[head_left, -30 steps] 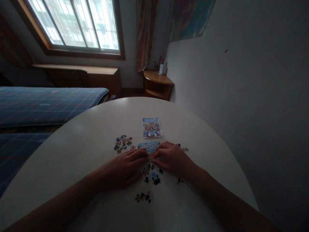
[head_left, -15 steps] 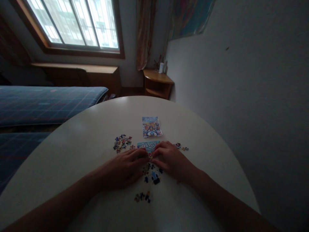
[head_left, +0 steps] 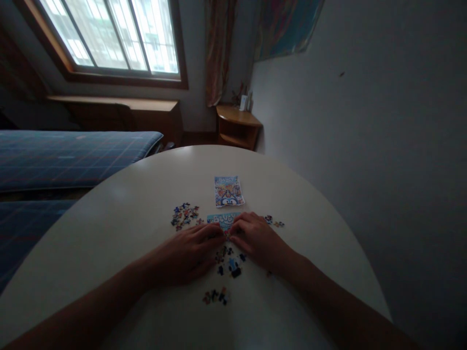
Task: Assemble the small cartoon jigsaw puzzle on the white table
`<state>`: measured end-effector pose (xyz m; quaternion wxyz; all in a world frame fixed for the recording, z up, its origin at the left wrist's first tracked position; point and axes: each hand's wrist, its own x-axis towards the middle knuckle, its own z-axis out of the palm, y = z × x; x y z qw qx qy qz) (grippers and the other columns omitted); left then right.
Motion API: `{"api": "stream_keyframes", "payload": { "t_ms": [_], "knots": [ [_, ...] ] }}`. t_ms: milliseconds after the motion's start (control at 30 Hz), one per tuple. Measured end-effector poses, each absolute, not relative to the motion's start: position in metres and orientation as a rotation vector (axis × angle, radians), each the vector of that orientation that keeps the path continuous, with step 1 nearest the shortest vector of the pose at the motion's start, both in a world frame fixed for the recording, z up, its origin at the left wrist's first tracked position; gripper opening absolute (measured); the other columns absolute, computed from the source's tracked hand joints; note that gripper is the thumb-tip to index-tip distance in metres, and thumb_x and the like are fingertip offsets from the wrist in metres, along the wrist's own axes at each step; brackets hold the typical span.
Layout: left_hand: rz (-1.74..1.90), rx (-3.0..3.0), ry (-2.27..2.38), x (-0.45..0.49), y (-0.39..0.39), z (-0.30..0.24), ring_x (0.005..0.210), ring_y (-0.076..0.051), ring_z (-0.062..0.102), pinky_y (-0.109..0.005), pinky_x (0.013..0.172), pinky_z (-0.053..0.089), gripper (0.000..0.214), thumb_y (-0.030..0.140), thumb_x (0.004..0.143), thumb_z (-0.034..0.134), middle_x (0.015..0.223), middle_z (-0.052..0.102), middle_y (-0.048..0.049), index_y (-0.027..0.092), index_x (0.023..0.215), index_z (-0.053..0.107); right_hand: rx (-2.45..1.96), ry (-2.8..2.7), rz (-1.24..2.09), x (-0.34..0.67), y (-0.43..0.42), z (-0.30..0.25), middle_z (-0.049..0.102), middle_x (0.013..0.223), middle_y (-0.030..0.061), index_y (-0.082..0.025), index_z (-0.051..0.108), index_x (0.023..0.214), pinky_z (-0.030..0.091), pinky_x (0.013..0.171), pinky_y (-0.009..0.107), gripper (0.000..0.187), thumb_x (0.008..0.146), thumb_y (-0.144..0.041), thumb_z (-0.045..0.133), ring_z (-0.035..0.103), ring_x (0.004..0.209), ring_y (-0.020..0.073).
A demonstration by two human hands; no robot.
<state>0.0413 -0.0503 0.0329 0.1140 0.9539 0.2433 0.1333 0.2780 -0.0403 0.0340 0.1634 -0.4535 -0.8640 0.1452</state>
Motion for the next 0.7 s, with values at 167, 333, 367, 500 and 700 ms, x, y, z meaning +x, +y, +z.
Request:
{"api": "stream_keyframes", "payload": {
  "t_ms": [167, 333, 367, 500, 700],
  "knots": [
    [0.417, 2.808, 0.707, 0.0412, -0.0504, 0.0337, 0.118, -0.03, 0.055, -0.048, 0.101, 0.049, 0.049, 0.021, 0.091, 0.052, 0.134, 0.051, -0.0147, 0.019, 0.14, 0.045, -1.244, -2.55, 0.274, 0.2793, -0.0412, 0.0381, 0.069, 0.102, 0.0076, -0.018, 0.069, 0.092, 0.044, 0.088, 0.039, 0.006, 0.089, -0.023, 0.068, 0.062, 0.098, 0.023],
    [0.439, 2.809, 0.704, 0.0399, -0.0502, 0.0309, 0.118, -0.03, 0.055, -0.048, 0.1, 0.049, 0.05, 0.022, 0.092, 0.051, 0.135, 0.05, -0.0148, 0.02, 0.141, 0.044, -1.199, -2.615, 0.144, 0.2804, -0.0417, 0.0402, 0.071, 0.093, 0.007, -0.017, 0.07, 0.087, 0.044, 0.084, 0.036, 0.009, 0.091, -0.024, 0.066, 0.064, 0.088, 0.0211],
    [0.434, 2.806, 0.706, 0.0396, -0.0502, 0.0306, 0.118, -0.03, 0.054, -0.048, 0.1, 0.049, 0.051, 0.022, 0.092, 0.051, 0.136, 0.05, -0.0144, 0.021, 0.142, 0.043, -1.197, -2.618, 0.144, 0.2806, -0.0415, 0.0403, 0.071, 0.093, 0.0065, -0.018, 0.07, 0.087, 0.044, 0.083, 0.036, 0.007, 0.089, -0.024, 0.067, 0.064, 0.087, 0.0212],
    [0.398, 2.801, 0.711, 0.0397, -0.0502, 0.031, 0.119, -0.029, 0.054, -0.048, 0.1, 0.049, 0.05, 0.021, 0.093, 0.051, 0.135, 0.051, -0.0136, 0.022, 0.142, 0.043, -1.208, -2.613, 0.157, 0.2811, -0.041, 0.0406, 0.071, 0.095, 0.0055, -0.019, 0.071, 0.087, 0.043, 0.085, 0.037, 0.005, 0.087, -0.024, 0.07, 0.065, 0.088, 0.0215],
    [0.42, 2.806, 0.708, 0.0415, -0.0502, 0.0323, 0.117, -0.029, 0.056, -0.047, 0.101, 0.05, 0.047, 0.018, 0.092, 0.05, 0.134, 0.053, -0.0141, 0.018, 0.138, 0.046, -1.193, -2.629, 0.107, 0.2797, -0.0422, 0.0399, 0.07, 0.094, 0.0059, -0.018, 0.069, 0.087, 0.042, 0.084, 0.037, 0.009, 0.089, -0.027, 0.068, 0.063, 0.089, 0.0216]
  ]
}}
